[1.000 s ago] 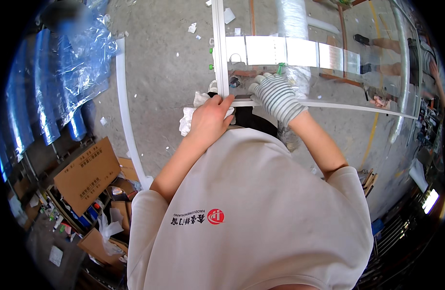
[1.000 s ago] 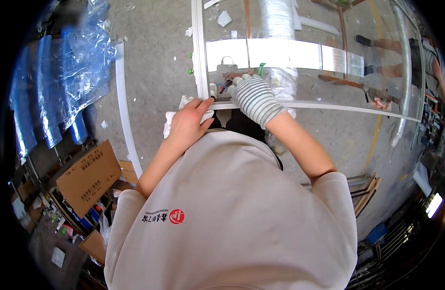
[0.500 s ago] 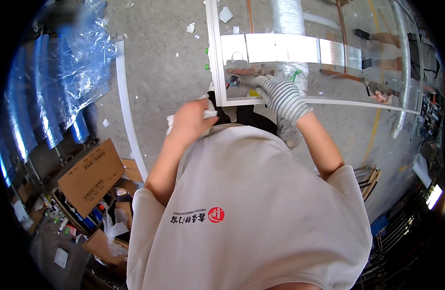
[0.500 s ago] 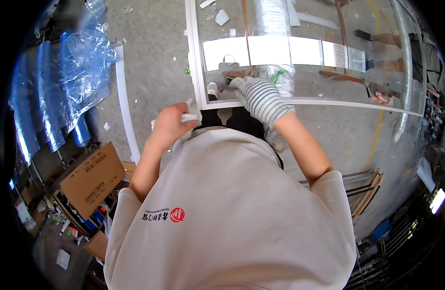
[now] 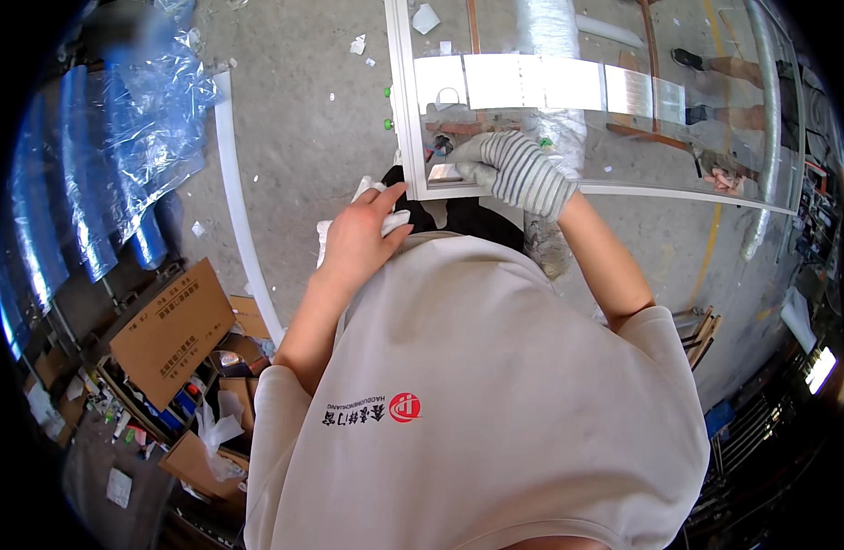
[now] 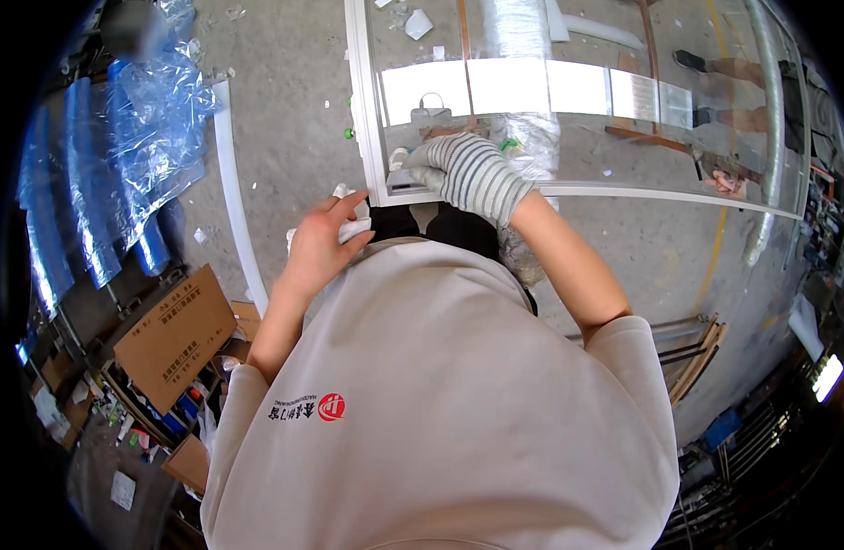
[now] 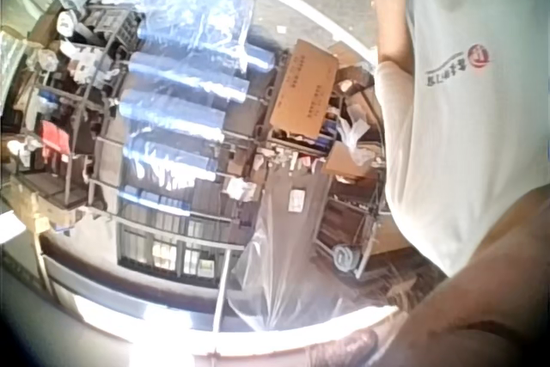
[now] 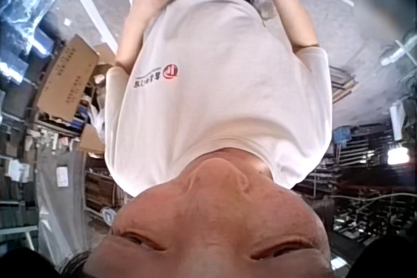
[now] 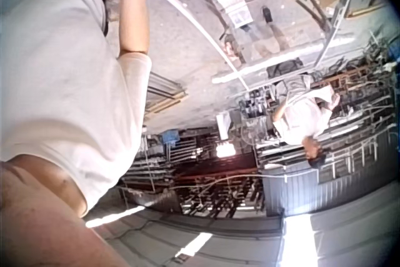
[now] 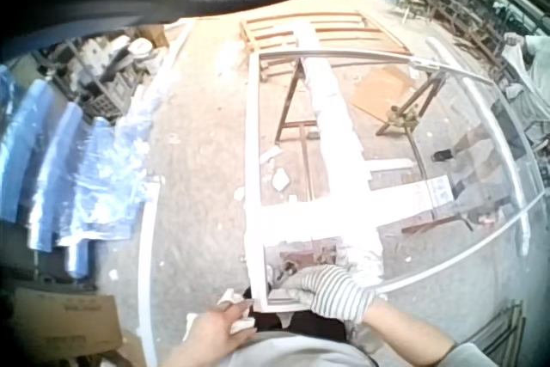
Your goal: The person works with others to position and secure a large glass panel within a metal frame, applying sealant and using a white cloth to wipe the edges.
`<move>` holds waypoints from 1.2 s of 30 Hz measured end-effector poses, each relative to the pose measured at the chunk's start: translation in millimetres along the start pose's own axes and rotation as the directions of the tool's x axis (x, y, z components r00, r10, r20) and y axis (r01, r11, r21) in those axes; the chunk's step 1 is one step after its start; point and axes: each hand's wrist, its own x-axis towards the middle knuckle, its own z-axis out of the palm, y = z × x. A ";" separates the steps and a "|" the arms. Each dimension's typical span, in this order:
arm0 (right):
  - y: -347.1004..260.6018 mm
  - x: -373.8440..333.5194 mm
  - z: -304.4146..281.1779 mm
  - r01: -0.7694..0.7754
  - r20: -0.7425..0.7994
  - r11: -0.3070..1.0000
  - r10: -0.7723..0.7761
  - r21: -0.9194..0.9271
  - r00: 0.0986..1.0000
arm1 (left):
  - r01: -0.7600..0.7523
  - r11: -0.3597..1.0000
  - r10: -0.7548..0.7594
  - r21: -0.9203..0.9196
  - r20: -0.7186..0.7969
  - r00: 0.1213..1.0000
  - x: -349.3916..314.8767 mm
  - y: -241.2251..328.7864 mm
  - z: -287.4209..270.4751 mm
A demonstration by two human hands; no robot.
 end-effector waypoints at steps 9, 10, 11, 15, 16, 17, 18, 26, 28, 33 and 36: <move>-2.3 7.9 12.4 0.092 0.117 0.907 -0.047 -0.411 0.992 | 0.025 0.999 -0.024 0.020 -0.032 0.999 6.6 5.1 2.2; -2.0 9.2 12.9 0.099 0.157 0.909 -0.037 -0.406 0.987 | 0.034 0.999 -0.033 0.025 -0.026 0.999 6.8 2.6 2.1; -0.9 10.2 12.5 0.107 0.198 0.910 -0.028 -0.401 0.980 | 0.043 0.999 -0.042 0.029 -0.021 0.999 7.3 1.3 1.9; -4.8 11.0 8.8 0.108 0.116 0.901 -0.065 -0.420 0.991 | 0.031 0.999 -0.030 0.036 -0.035 0.999 4.0 2.4 2.4; -3.7 9.7 6.3 0.162 0.091 0.865 -0.135 -0.474 0.987 | 0.020 0.999 -0.019 0.034 -0.040 0.999 2.8 2.7 4.1; -3.3 11.6 5.5 0.157 0.103 0.863 -0.122 -0.480 0.987 | 0.015 0.999 -0.014 0.031 -0.036 0.999 3.5 3.9 3.2; -3.1 14.0 5.3 0.152 0.115 0.861 -0.109 -0.486 0.987 | 0.017 0.999 -0.016 0.029 -0.031 0.999 4.8 5.1 2.1; -1.0 15.1 14.7 0.250 0.266 0.850 -0.135 -0.463 0.954 | 0.006 0.999 -0.005 0.041 -0.008 1.000 7.7 7.0 4.1; 7.0 11.9 13.5 0.238 0.151 0.913 -0.198 -0.330 0.969 | 0.004 0.999 -0.004 0.051 -0.012 1.000 8.1 6.0 5.1; 5.3 13.6 13.8 0.156 0.144 0.874 -0.101 -0.459 0.985 | 0.007 0.998 -0.007 0.060 -0.002 1.000 9.6 8.9 2.6; 5.0 15.0 20.0 0.203 0.198 0.860 -0.122 -0.469 0.973 | 0.000 0.998 0.000 0.066 0.004 1.000 10.3 9.1 2.8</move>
